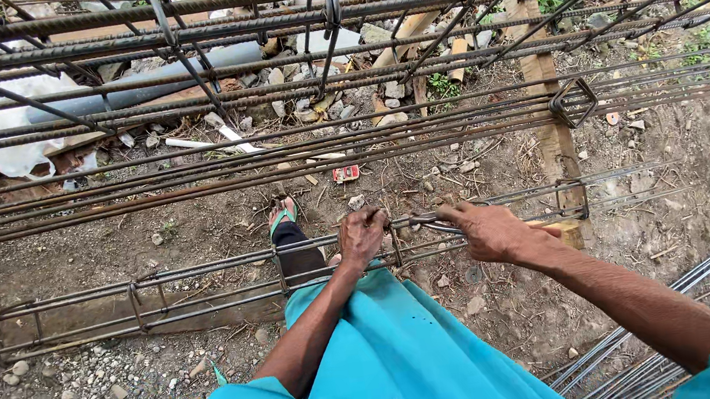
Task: The person uses a manual rebar tying tool to twist and secure wire ties on a steel reinforcement cage. They repeatedly position the tool on the wire intersections and rotate the handle to tighten the connections.
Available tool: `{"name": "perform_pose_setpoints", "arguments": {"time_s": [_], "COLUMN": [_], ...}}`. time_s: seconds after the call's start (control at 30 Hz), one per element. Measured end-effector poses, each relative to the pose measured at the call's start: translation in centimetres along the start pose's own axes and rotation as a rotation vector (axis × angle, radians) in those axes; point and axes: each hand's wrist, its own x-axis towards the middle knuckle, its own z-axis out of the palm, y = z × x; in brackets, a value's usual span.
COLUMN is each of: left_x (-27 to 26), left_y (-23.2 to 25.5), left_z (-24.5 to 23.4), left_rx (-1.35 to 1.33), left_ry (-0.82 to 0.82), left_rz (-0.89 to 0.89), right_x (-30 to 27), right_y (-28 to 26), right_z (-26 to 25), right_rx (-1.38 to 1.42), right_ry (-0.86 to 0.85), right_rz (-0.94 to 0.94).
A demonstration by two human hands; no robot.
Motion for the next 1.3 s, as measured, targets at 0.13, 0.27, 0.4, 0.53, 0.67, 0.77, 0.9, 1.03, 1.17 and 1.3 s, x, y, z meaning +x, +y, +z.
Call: {"name": "perform_pose_setpoints", "arguments": {"time_s": [0.13, 0.27, 0.4, 0.53, 0.67, 0.77, 0.9, 1.03, 1.17, 1.3], "left_x": [2.9, 4.8, 4.6, 4.7, 4.5, 5.9, 8.1, 7.8, 8.3, 13.6], "left_y": [2.9, 3.7, 3.3, 3.2, 1.9, 5.0, 10.4, 8.2, 4.0, 10.8], "left_z": [-7.5, -11.4, -10.7, -10.4, -9.0, -12.8, -13.4, -7.2, -4.7, -17.3], "left_rx": [-0.502, -0.853, -0.91, -0.903, -0.648, -0.974, -0.602, -0.569, -1.012, -0.634], "left_ry": [-0.08, -0.198, -0.178, -0.191, -0.32, -0.339, -0.508, -0.637, -0.764, -0.917], "left_rz": [-0.305, -0.613, -0.619, -0.575, -0.05, -0.19, -0.181, -0.233, -0.144, -0.263], "right_x": [2.9, 3.4, 3.3, 4.0, 4.1, 9.0, 8.4, 3.4, -0.5, 8.9], "right_y": [1.4, -1.9, -3.4, -3.7, -5.0, -3.0, -4.4, -3.6, -2.3, 3.5], "right_z": [1.0, -1.6, -2.4, -2.6, -2.7, -1.1, -5.5, -4.7, -4.6, -4.0], "right_rx": [-0.672, -0.956, -1.008, -1.082, -1.036, -0.833, -0.245, -0.656, -1.064, -0.251], "right_ry": [0.196, 0.2, 0.365, 0.376, 0.295, 0.108, -0.432, -0.132, 0.524, -0.261], "right_rz": [-0.252, -0.301, -0.413, -0.452, -0.408, -0.202, 0.073, -0.131, -0.348, 0.01]}}
